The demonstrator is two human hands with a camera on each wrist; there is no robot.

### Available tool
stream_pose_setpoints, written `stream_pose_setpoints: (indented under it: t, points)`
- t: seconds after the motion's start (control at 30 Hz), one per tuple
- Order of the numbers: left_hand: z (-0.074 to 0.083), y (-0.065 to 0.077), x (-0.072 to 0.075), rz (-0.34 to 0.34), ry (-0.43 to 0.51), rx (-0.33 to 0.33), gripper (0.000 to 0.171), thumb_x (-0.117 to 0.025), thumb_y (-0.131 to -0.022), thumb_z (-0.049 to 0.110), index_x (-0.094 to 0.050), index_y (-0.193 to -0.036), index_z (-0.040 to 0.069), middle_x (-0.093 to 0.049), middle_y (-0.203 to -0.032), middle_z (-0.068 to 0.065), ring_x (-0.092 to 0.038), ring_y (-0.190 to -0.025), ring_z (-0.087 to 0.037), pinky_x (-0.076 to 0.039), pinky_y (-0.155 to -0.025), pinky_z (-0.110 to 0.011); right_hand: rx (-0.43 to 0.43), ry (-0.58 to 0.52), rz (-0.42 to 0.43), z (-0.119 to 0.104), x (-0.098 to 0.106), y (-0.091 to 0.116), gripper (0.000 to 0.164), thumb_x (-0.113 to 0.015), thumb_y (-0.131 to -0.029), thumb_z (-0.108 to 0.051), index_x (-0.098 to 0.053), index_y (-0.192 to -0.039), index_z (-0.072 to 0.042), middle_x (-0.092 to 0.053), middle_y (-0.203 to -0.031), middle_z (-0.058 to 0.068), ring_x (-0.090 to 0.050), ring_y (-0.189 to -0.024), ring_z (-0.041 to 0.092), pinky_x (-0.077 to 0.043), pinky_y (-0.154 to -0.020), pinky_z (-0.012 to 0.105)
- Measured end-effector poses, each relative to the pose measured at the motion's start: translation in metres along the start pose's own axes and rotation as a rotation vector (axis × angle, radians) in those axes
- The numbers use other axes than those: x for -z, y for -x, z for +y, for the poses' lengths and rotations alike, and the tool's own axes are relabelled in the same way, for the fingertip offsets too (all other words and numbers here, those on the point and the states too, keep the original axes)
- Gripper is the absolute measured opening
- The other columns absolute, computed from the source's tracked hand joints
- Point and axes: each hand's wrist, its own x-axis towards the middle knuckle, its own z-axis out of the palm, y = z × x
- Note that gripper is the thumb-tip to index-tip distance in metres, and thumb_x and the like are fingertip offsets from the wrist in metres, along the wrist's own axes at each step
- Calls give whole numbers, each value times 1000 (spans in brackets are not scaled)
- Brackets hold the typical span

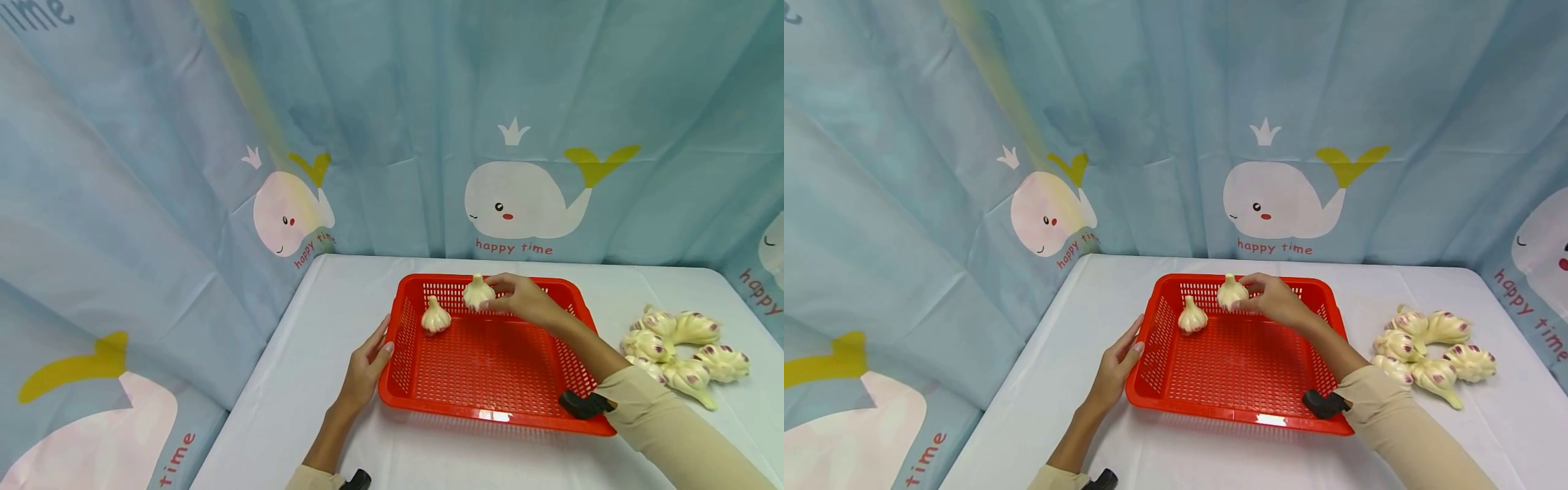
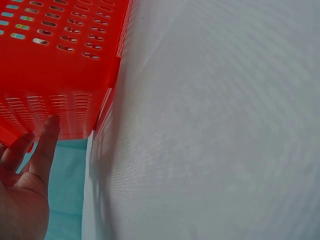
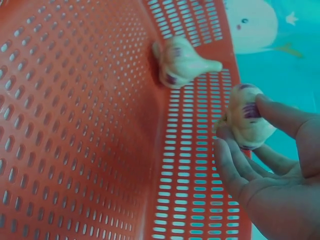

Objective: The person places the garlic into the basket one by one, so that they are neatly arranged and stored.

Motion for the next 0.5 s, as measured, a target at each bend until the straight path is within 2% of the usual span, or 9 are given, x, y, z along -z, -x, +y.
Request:
stream_pose_setpoints:
  t: [0.33,0.5]
  points:
    - [-1,1,2,3,-18,-11,55,-53,-112,24,-38,-166,24,-41,-168,-3,-59,-138,-31,-59,-99,-31,-2,-62,-71,3,-8,-5,61,-80,-95,-24,-57,-147,-1,-61,-140,23,-70,-110,33,-61,-99,49]
    - [-2,0,1,1,-29,-19,56,-53,-112,23,-38,-166,23,-39,-169,-2,-55,-143,-29,-56,-103,-29,-2,-43,-93,3,-11,-7,62,-79,-96,-22,-55,-148,2,-61,-138,25,-69,-106,29,-63,-96,46]
